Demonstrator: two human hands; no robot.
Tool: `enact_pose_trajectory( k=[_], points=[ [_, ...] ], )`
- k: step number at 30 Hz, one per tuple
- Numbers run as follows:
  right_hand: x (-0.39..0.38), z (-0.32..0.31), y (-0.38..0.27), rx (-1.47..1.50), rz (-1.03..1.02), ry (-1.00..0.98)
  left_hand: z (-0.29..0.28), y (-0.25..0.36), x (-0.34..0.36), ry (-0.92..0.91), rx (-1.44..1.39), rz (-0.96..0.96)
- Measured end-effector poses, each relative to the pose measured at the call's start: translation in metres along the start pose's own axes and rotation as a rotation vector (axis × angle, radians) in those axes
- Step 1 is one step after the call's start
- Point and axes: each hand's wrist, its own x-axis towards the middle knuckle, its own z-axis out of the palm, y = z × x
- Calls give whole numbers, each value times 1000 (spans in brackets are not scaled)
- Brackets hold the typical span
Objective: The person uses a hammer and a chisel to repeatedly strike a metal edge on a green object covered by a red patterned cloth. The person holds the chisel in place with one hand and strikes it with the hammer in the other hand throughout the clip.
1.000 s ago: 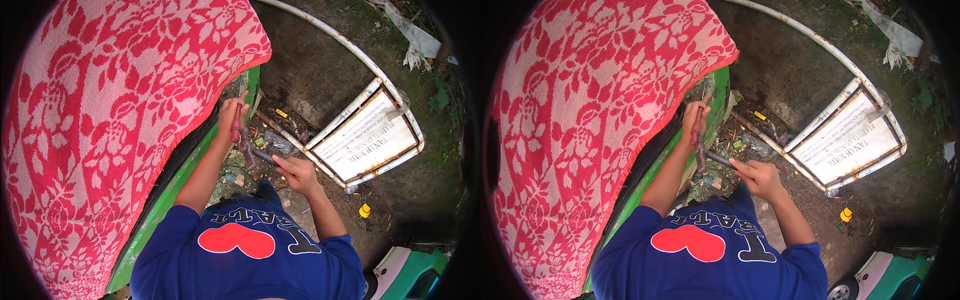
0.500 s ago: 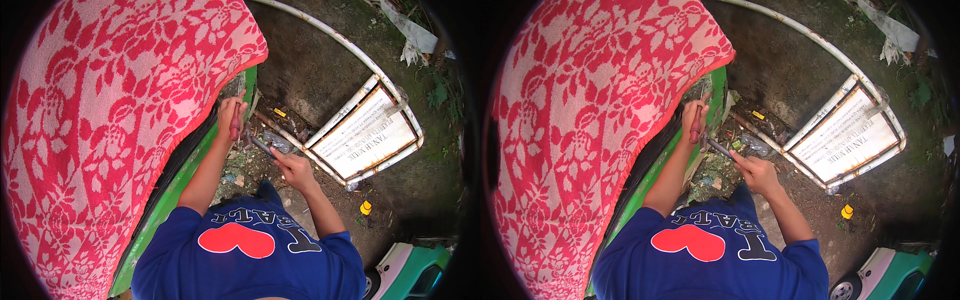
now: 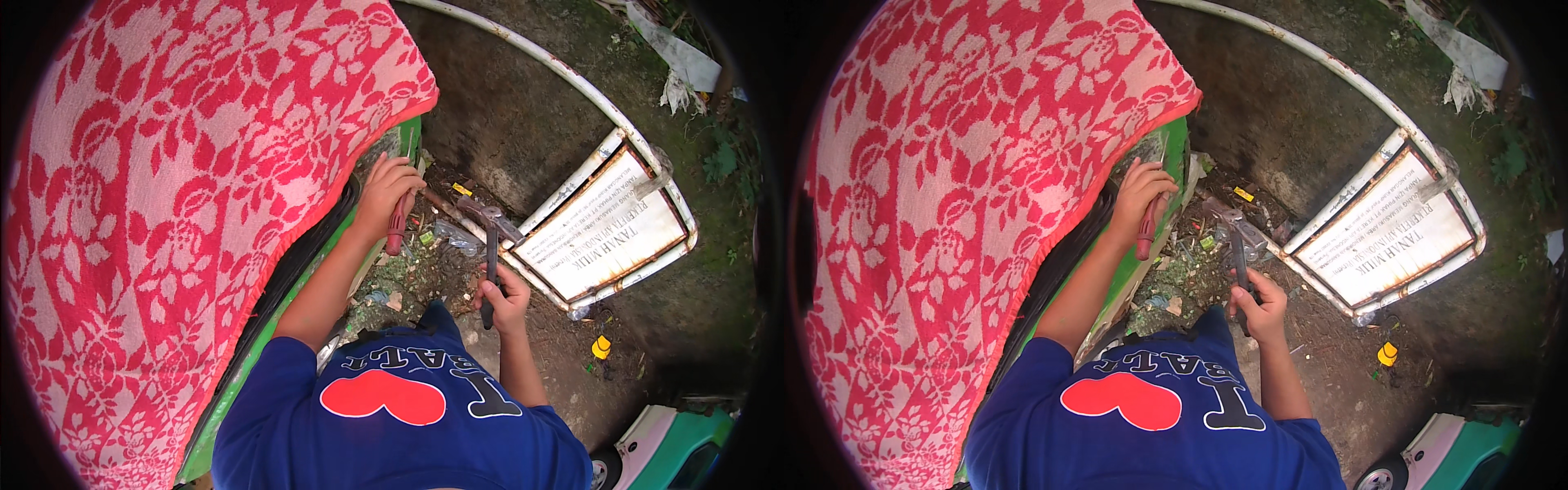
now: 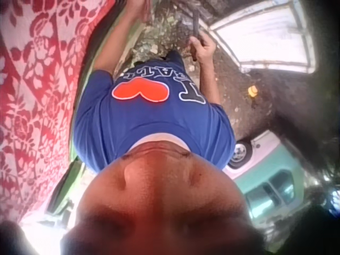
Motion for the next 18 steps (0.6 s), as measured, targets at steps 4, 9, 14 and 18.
enact_pose_trajectory(
  k=[4,9,14,18],
  points=[
    [7,-13,-3,32,54,58,10,-6,20,-107,-5,127],
    [19,-37,-2,59,81,86,35,-6,49,-317,33,103],
    [38,-67,3,75,120,84,67,-18,64,-449,136,154],
    [58,-98,9,88,142,63,88,-23,77,-535,258,112]
  ],
)
